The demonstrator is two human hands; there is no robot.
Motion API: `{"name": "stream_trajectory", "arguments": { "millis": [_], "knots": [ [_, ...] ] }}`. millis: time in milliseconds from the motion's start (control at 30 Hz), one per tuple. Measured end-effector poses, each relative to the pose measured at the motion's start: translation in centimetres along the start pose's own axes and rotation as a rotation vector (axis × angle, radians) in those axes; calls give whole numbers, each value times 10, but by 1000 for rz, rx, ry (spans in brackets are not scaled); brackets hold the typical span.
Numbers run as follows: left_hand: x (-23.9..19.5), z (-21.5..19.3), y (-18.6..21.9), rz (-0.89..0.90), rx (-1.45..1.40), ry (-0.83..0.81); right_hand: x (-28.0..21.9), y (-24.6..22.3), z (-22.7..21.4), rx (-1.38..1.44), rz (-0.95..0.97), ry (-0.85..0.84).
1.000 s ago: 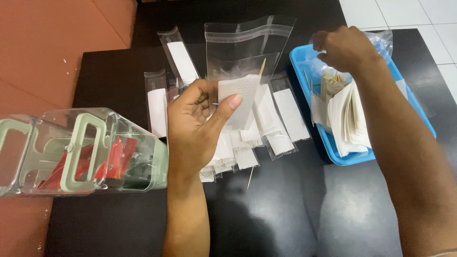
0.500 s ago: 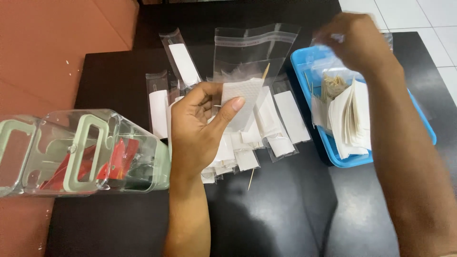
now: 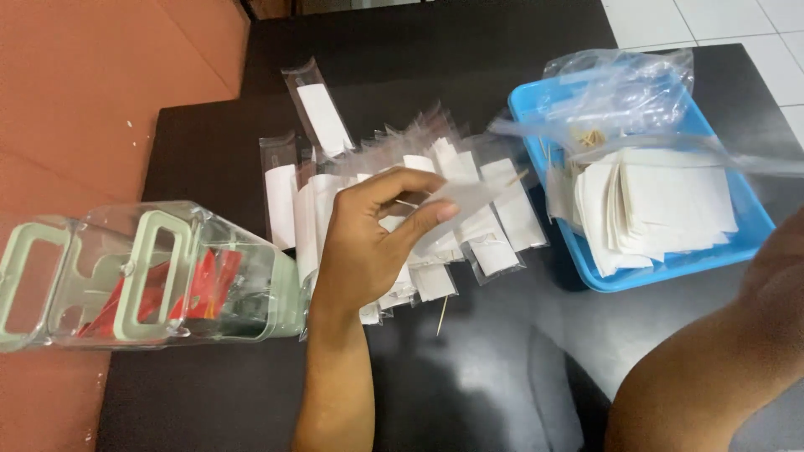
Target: The person places a folded napkin and a toothpick into a small clear plastic bag, repeating this process for multiple bags.
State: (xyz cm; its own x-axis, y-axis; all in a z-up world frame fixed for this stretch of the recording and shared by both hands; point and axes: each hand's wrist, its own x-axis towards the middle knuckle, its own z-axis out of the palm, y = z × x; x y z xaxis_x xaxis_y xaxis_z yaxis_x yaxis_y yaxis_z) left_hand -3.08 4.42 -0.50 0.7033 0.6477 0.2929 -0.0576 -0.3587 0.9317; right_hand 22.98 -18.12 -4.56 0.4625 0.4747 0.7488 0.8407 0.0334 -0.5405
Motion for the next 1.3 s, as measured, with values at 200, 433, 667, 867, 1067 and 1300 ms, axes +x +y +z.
{"name": "stream_trajectory", "arguments": {
  "millis": [200, 433, 667, 867, 1067, 1300],
  "knots": [
    [0, 6, 0, 81, -3, -102, -3, -15, -7, -33, -91, -56],
    [0, 8, 1, 75, 15, -101, 13, -34, 9, 199, -263, -64],
    [-1, 13, 3, 82, -12, -114, 28, -49, 25, 364, -312, -109],
    [-2, 20, 6, 43, -47, -87, 38, -79, 44, 405, -297, -51],
    [-3, 22, 2, 25, -85, -54, 40, -92, 57, 261, -260, 0],
    [-4, 23, 9, 47, -88, 18, 47, -109, 55, 169, -113, -391]
  ]
}}
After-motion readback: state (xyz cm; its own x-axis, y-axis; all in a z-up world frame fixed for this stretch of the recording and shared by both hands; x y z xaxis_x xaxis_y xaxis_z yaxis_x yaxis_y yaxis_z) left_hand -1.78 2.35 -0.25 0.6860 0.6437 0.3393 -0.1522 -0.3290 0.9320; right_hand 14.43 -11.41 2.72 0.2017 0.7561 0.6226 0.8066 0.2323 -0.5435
